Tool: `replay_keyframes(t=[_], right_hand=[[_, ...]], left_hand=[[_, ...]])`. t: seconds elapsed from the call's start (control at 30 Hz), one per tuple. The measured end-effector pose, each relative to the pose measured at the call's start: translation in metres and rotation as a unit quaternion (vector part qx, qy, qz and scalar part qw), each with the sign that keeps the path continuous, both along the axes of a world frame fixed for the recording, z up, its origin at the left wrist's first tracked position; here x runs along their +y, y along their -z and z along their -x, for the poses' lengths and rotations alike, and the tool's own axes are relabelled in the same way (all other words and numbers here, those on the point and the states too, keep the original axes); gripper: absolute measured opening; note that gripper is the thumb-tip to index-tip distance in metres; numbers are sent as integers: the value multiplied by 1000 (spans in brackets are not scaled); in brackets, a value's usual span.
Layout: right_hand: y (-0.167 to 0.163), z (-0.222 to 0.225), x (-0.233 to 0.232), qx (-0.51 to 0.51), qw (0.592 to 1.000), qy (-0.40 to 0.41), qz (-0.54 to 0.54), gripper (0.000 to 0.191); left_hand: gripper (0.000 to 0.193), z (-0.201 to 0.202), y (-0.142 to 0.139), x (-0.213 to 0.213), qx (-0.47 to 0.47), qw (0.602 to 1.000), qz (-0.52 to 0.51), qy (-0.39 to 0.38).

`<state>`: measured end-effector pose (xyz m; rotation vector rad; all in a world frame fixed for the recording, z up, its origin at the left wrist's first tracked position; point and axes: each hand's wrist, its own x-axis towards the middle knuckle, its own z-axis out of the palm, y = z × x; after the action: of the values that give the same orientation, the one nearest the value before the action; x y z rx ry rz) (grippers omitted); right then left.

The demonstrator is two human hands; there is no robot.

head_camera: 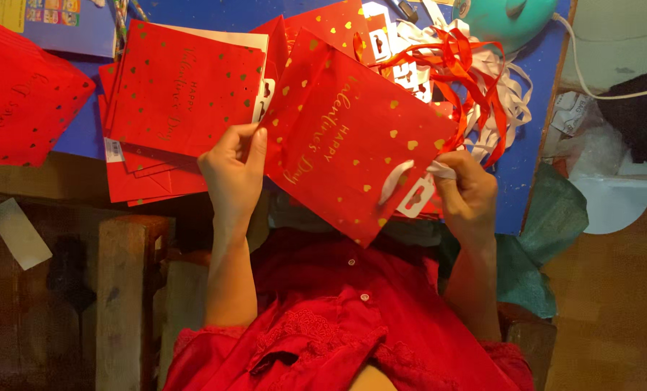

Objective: The person ties red and white ribbons onto red Valentine's Day gift bags. They thread the ribbon through the bag's handle, pull it taut, and tie a knot or bow, repeating the process for multiple bags.

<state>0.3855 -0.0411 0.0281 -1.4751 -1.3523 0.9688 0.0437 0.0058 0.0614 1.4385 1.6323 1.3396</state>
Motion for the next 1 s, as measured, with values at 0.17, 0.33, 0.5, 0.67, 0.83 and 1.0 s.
replay_keyframes(t=[0.17,0.33,0.5,0.67,0.83,1.0], right_hand=[[-21,-7,2,92,995,-46,-14,19],[-6,3,20,36,999,-16,30,16],[5,7,12,110,993,-19,43,19],[12,8,12,123,991,-42,25,22],[17,20,7,354,919,-152,79,25],[28,25,6,555,797,-214,106,38]], left_hand=[[22,-20,-13,2,218,965,-146,2],[23,-80,-10,-9,171,954,-184,165],[29,-118,8,-9,83,950,-122,274],[12,-123,14,-3,80,953,-138,258],[13,-125,-6,-13,70,948,-194,241],[18,-127,-37,-24,162,931,-283,167]])
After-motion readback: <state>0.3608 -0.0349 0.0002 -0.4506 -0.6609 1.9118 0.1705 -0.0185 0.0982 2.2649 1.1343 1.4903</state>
